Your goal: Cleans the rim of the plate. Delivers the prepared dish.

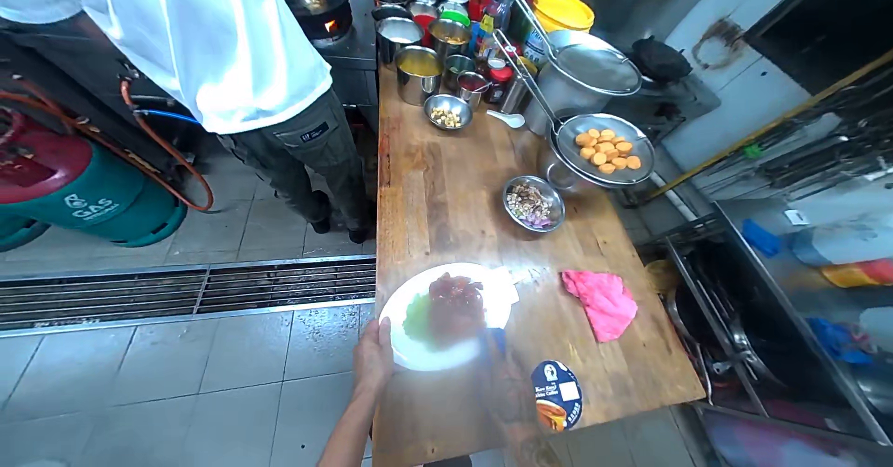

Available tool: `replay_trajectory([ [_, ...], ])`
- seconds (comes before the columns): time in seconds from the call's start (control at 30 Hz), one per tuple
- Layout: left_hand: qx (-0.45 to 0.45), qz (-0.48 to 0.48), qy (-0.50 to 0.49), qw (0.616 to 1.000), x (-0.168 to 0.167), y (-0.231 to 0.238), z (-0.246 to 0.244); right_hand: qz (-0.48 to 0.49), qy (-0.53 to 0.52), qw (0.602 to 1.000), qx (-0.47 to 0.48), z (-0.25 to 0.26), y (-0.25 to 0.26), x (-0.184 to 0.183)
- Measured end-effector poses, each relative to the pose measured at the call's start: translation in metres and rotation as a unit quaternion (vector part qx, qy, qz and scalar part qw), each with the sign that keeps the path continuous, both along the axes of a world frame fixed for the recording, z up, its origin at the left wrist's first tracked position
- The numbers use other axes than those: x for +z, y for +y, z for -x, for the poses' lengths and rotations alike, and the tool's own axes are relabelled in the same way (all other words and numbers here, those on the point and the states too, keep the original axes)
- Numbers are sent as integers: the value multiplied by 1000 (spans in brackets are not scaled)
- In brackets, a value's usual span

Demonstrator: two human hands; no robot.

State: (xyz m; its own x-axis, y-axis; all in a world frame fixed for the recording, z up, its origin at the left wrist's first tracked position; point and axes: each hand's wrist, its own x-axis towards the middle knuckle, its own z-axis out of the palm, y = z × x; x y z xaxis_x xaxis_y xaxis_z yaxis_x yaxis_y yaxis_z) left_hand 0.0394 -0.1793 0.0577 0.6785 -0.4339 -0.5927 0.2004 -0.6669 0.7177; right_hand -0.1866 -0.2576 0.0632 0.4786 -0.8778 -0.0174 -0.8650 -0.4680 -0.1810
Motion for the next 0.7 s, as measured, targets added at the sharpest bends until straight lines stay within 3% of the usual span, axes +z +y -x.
replay_trajectory([
  [0.17, 13, -6, -5, 1000, 1, -2, 2, -52, 9, 998, 14, -6, 8, -2],
  [0.3, 20, -14, -4, 1000, 1, -3, 3, -9, -42, 999, 10, -13, 30, -18],
  [0.43, 18, -15, -7, 1000, 1, -2, 2, -28, -46, 999, -10, -20, 37, -23],
  [0.53, 11, -8, -10, 1000, 0, -2, 3, -42, -62, 997, -19, -26, 44, -14],
  [0.63, 15, -14, -18, 1000, 1, -3, 5, -157, -23, 987, -40, -40, 53, 19],
  [0.7, 26, -7, -17, 999, 1, -3, 9, -168, -22, 984, -48, -47, 59, 24],
])
